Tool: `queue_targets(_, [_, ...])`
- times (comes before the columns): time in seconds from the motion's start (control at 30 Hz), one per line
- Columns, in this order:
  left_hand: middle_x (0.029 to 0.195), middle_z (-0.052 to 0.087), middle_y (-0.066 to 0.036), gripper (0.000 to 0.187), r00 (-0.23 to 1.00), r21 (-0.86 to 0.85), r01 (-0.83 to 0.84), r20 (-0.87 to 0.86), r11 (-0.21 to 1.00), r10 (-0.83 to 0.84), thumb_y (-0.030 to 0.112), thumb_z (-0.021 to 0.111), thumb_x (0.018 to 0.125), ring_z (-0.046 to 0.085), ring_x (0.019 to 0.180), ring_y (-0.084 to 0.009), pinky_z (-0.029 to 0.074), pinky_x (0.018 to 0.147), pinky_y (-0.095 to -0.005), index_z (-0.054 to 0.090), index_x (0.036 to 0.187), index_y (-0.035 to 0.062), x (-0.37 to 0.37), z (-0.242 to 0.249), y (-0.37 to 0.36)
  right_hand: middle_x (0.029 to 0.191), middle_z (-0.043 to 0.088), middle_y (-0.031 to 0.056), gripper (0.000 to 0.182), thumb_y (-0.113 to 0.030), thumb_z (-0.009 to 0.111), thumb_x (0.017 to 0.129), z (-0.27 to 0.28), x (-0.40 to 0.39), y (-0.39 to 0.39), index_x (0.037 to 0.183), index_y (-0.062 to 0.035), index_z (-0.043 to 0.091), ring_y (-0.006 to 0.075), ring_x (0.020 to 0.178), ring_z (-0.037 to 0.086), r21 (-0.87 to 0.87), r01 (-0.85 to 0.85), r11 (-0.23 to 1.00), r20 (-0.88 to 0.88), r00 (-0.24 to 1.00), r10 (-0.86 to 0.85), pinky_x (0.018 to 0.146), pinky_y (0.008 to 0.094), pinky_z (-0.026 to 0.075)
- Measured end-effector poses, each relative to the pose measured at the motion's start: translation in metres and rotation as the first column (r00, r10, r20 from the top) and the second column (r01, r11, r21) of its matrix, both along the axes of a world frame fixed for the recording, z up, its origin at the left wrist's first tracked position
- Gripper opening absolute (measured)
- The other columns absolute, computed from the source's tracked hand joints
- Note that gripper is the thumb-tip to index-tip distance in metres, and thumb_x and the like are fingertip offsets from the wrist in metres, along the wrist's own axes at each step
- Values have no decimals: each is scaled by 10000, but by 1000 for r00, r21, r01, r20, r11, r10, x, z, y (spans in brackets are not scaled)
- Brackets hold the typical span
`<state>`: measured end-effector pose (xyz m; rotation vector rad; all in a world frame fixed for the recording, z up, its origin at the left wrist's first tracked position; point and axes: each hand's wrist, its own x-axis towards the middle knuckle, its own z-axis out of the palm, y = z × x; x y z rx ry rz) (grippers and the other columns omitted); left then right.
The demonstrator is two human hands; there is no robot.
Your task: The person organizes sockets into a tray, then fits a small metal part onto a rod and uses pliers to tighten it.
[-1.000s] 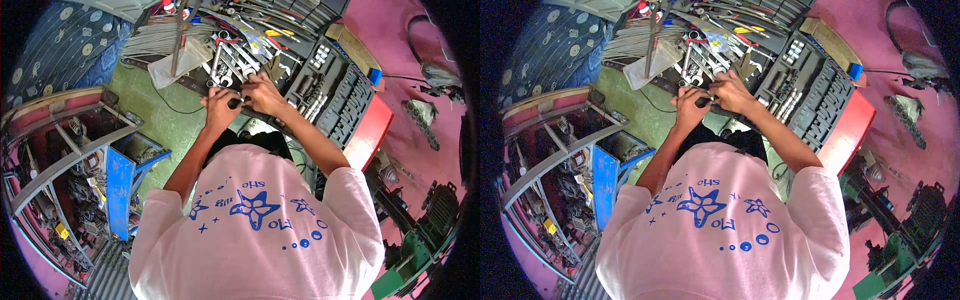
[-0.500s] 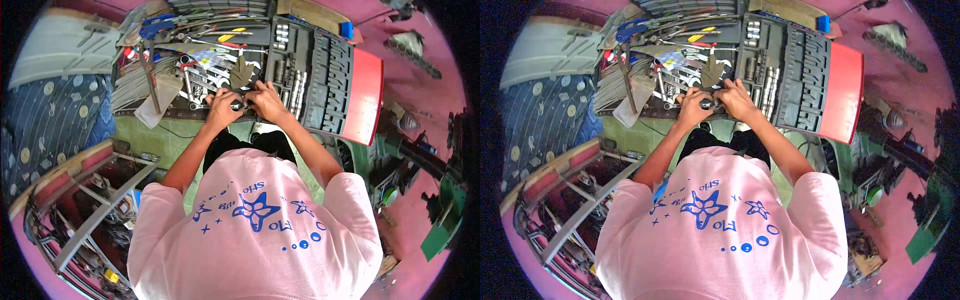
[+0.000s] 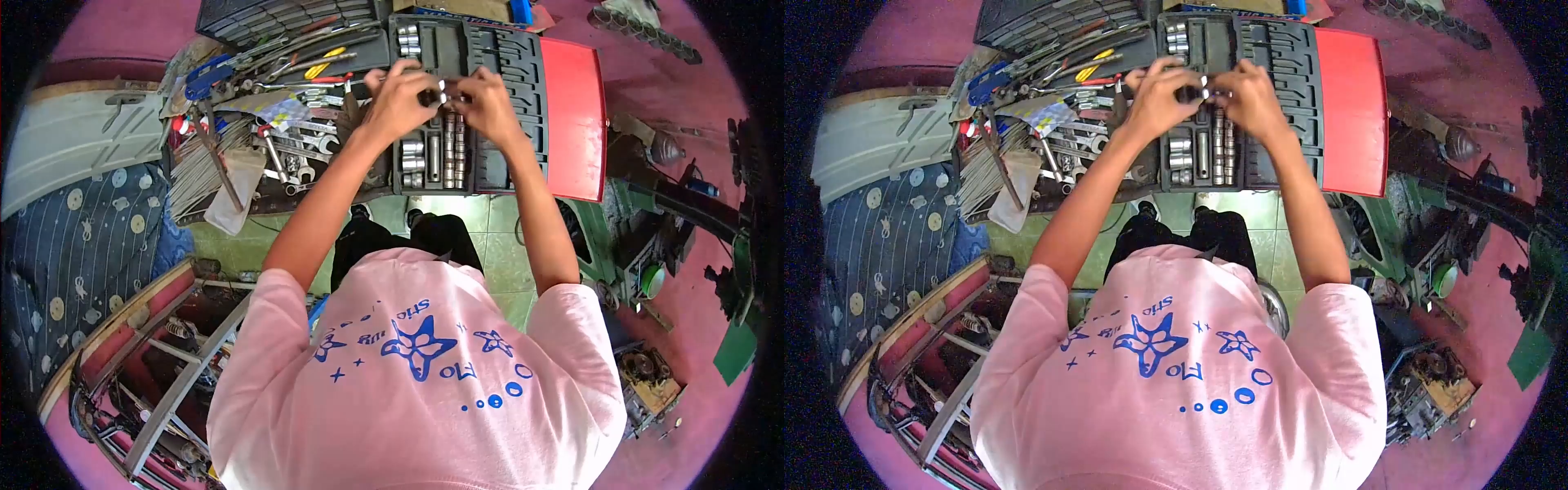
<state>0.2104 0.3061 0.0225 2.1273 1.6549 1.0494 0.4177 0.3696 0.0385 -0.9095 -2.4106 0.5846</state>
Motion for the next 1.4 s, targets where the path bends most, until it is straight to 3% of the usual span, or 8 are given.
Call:
queue_targets(0.1, [1045, 756, 15, 315, 995, -43, 62, -74, 997, -65, 236, 876, 687, 568, 1242, -207, 244, 968, -503, 781, 980, 172, 19, -5, 40, 884, 741, 115, 313, -39, 826, 681, -13, 17, 28, 986, -97, 789, 316, 888, 625, -38, 104, 994, 14, 995, -103, 818, 431, 498])
queue_targets(0.13, [1114, 761, 18, 347, 989, -106, 54, -134, 993, -68, 248, 869, 677, 554, 1272, -201, 252, 967, -458, 772, 1008, 201, 22, -8, 48, 884, 741, 115, 313, -39, 826, 681, -20, 20, 35, 986, -97, 789, 316, 888, 625, -35, 108, 994, 16, 994, -108, 818, 431, 498])
queue_targets(0.37, [1131, 756, -42, 344, 939, -257, -21, -337, 966, -70, 218, 848, 745, 520, 1345, -239, 253, 995, -509, 774, 1076, 160, 36, -28, 59, 853, 724, 105, 264, -101, 813, 719, -52, 22, 55, 980, -115, 779, 315, 999, 628, 40, 0, 999, 162, 987, -7, 879, 483, 451])
queue_targets(0.4, [1067, 750, -59, 279, 949, -248, 11, -303, 969, -88, 181, 841, 761, 516, 1350, -314, 256, 986, -604, 787, 1031, 135, 36, -32, 60, 870, 724, 115, 258, -107, 810, 724, -50, 20, 54, 980, -117, 778, 312, 1015, 628, 53, -3, 999, 227, 974, -9, 883, 483, 448])
queue_targets(0.8, [1124, 761, -62, 235, 940, -304, 11, -321, 953, -113, 204, 788, 821, 510, 1381, -271, 255, 1017, -594, 802, 1052, 167, 36, -38, 58, 871, 730, 147, 117, -134, 770, 757, -45, 15, 41, 872, -113, 775, 342, 1091, 638, 118, 16, 993, 365, 929, -59, 878, 515, 457])
queue_targets(0.87, [1130, 760, -65, 251, 935, -340, 12, -329, 940, -131, 205, 800, 805, 514, 1379, -271, 265, 1012, -610, 801, 1051, 158, 37, -33, 58, 911, 746, 71, 201, -95, 784, 750, -46, 12, 38, 945, -143, 796, 300, 1069, 627, 160, 36, 986, 434, 895, -103, 894, 489, 455])
queue_targets(1.1, [1118, 748, -46, 280, 941, -298, -2, -323, 955, -99, 162, 788, 797, 520, 1353, -262, 262, 1008, -587, 787, 1072, 109, 39, -34, 45, 949, 752, 13, 149, -113, 733, 806, -34, 11, 28, 929, -167, 798, 258, 1080, 611, 215, -3, 977, 494, 863, -107, 892, 475, 445])
queue_targets(1.4, [973, 719, -37, 106, 953, 58, -162, -251, 985, 171, 149, 729, 807, 571, 1167, -262, 297, 966, -540, 764, 899, 110, 42, -14, 16, 924, 735, 20, 132, -141, 743, 798, -12, 2, 2, 925, -129, 777, 278, 1036, 604, 259, 43, 965, 292, 949, -121, 871, 480, 407])
